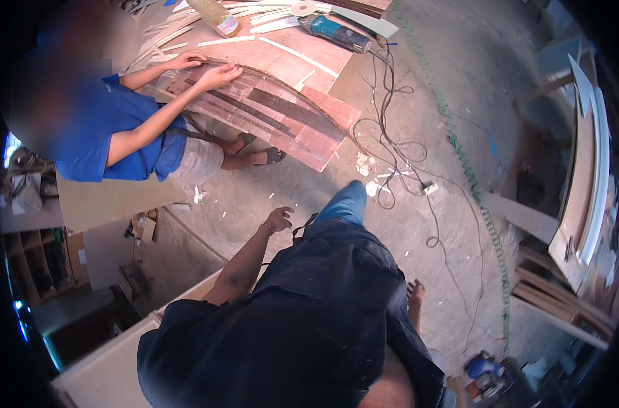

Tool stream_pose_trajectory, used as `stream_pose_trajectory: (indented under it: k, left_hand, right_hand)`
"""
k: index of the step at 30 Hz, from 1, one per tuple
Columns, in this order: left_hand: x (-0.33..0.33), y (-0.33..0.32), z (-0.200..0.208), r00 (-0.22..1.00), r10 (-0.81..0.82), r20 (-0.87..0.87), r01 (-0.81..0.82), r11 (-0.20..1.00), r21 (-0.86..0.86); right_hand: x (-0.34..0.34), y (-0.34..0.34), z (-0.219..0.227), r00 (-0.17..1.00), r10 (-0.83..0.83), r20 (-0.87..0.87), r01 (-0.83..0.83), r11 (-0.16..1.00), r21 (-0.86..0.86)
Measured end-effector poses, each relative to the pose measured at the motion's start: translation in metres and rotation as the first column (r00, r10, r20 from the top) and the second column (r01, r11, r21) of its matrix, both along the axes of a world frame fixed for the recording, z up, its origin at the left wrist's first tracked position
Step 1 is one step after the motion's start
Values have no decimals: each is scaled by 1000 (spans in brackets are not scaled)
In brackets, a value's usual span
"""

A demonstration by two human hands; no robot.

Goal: The person handles thin wooden strips and curved pieces on a workbench, aligning them and using a utility knife to trim edges. They also use a nail gun to fasten pieces together while another person works nearby.

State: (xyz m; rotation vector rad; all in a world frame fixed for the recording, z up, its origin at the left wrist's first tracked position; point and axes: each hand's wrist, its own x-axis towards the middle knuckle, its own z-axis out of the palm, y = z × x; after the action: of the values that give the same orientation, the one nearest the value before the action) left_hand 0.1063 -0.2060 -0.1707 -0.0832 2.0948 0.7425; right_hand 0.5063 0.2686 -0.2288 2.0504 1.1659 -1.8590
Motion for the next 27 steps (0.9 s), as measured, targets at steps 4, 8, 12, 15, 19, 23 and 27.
stream_pose_trajectory:
  k: [4, 8, 12, 15, 19, 23, 27]
  left_hand:
    - [11, 24, -37, 959, 141, 245, -178, 974, 137]
    - [11, 97, -65, 914, 303, 271, -364, 907, 212]
    - [13, 177, -36, 931, 296, 216, -338, 921, 196]
    - [18, 202, -38, 906, 374, 200, -409, 894, 180]
    - [31, 275, -12, 741, 641, 198, -668, 735, 121]
    - [47, 328, -11, 432, 854, 289, -900, 428, 79]
    - [108, 388, -24, 830, 523, -194, -485, 848, 215]
  right_hand:
    - [-120, 112, 15, 987, -98, -126, 113, 987, 115]
    - [-217, 205, 73, 971, 135, -195, -83, 963, 256]
    - [-253, 273, 98, 956, 278, -90, -239, 921, 307]
    - [-249, 314, 76, 923, 383, 46, -369, 843, 392]
    - [-257, 385, 27, 734, 651, 194, -645, 578, 501]
    - [-354, 482, 5, 570, 808, 149, -802, 508, 315]
    - [-510, 587, 16, 665, 743, -75, -724, 666, 181]
